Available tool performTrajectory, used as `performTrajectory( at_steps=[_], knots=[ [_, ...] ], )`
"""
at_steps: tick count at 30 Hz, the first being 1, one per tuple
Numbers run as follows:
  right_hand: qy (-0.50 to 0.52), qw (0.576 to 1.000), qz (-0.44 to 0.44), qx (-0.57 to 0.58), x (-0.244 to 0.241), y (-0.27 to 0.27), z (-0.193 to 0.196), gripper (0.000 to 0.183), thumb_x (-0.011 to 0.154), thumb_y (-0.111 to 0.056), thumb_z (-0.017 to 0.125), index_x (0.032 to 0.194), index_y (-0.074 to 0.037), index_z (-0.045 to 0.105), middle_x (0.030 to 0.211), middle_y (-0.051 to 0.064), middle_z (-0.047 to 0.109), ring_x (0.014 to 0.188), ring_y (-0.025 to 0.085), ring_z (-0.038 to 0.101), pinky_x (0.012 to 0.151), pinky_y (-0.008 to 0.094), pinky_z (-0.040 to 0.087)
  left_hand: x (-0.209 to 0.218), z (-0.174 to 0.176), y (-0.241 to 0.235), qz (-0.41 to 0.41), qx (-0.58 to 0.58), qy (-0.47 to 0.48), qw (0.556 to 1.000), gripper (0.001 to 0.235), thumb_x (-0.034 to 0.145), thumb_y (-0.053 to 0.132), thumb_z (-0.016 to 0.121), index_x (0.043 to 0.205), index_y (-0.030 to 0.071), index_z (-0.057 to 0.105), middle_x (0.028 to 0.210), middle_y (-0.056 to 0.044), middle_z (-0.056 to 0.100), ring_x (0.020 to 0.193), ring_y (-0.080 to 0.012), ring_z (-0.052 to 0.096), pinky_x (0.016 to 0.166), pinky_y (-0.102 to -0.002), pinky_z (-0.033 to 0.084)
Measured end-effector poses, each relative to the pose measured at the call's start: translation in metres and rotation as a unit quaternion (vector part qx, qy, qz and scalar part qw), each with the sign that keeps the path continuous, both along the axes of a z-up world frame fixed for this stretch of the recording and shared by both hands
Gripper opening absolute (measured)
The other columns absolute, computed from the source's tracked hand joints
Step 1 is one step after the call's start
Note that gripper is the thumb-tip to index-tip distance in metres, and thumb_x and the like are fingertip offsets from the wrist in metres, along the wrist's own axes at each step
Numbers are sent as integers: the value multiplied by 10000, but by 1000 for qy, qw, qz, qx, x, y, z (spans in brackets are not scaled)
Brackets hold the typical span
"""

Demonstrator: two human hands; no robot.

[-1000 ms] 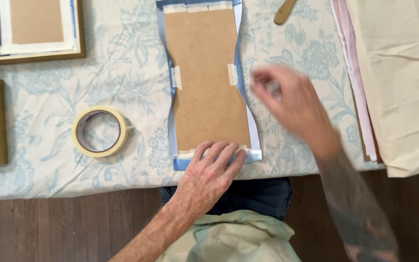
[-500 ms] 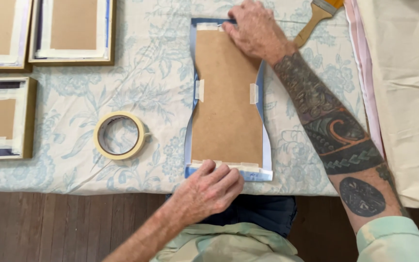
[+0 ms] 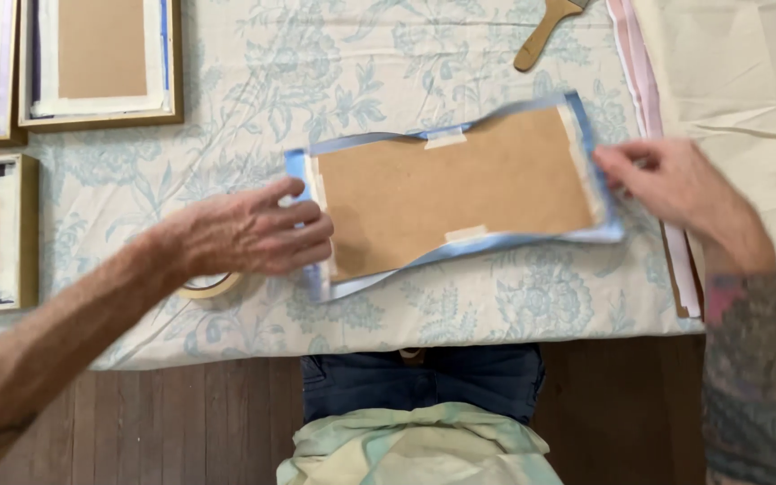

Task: Securing fabric edges to a wooden board using masking tape as part of a framing process.

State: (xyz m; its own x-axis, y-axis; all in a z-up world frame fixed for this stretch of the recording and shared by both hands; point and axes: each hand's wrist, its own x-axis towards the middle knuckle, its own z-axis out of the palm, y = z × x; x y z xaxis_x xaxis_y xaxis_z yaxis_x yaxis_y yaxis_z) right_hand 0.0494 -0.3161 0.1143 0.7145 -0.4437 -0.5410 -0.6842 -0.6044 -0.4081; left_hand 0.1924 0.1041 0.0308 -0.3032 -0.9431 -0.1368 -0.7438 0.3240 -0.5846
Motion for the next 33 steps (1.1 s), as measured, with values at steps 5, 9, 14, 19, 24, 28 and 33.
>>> performTrajectory(
  at_steps=[5, 9, 14, 19, 24, 28, 33],
  knots=[
    [-81, 992, -73, 71, -46, 4, -32, 374, 1014, -234, 605, 1306, -14, 686, 1169, 156, 732, 1003, 251, 686, 943, 385, 560, 20, 5, 4, 57, 44, -14, 997, 679, 670, 205, 902, 1276, 206, 597, 1209, -26, 614, 1061, -233, 617, 1033, -453, 461],
    [-143, 983, 37, -108, -57, 9, -45, 333, 956, -385, 683, 1138, -129, 792, 1186, -4, 765, 986, 170, 723, 979, 305, 476, 12, 16, 24, 233, 82, 32, 968, 787, 687, 276, 855, 1391, 208, 508, 1348, -86, 578, 1160, -255, 592, 1001, -420, 498],
    [-369, 903, 218, -40, -44, 101, -31, 368, 904, -49, 776, 1262, 1, 708, 1138, 141, 721, 980, 213, 682, 881, 328, 553, -69, 60, 73, 427, -194, 334, 818, 367, 929, 252, 738, 1237, 84, 631, 1133, -110, 703, 970, -225, 693, 861, -382, 578],
    [-432, 817, 380, 34, 3, 219, -64, 539, 839, -282, 864, 1306, -102, 664, 1239, 72, 727, 1171, 263, 653, 1047, 433, 419, -124, 5, 95, 546, -193, 357, 733, 717, 892, 444, 716, 1475, 107, 470, 1250, -124, 697, 1104, -252, 672, 1045, -419, 464],
    [-415, 820, 390, 51, 25, 293, -103, 591, 842, -308, 842, 1374, -204, 608, 1244, -59, 723, 1276, 133, 574, 1095, 407, 287, -138, -8, 97, 502, -340, 392, 692, 630, 783, 154, 740, 1400, 101, 624, 888, -19, 641, 966, -209, 683, 1015, -420, 471],
    [-376, 842, 381, 72, 14, 311, -88, 477, 894, -239, 800, 1344, -187, 648, 1162, 18, 773, 1199, 211, 650, 1067, 490, 307, -147, -2, 102, 458, -397, 449, 657, 584, 732, 35, 691, 1315, 82, 681, 791, -33, 566, 839, -257, 659, 858, -416, 532],
    [-375, 840, 365, 144, -9, 319, -76, 348, 911, -246, 753, 1242, -181, 668, 1198, -15, 739, 1149, 212, 644, 967, 403, 378, -166, 6, 113, 469, -368, 498, 630, 459, 750, 44, 629, 1203, 115, 640, 925, -47, 646, 873, -233, 611, 797, -370, 520]
  ],
)
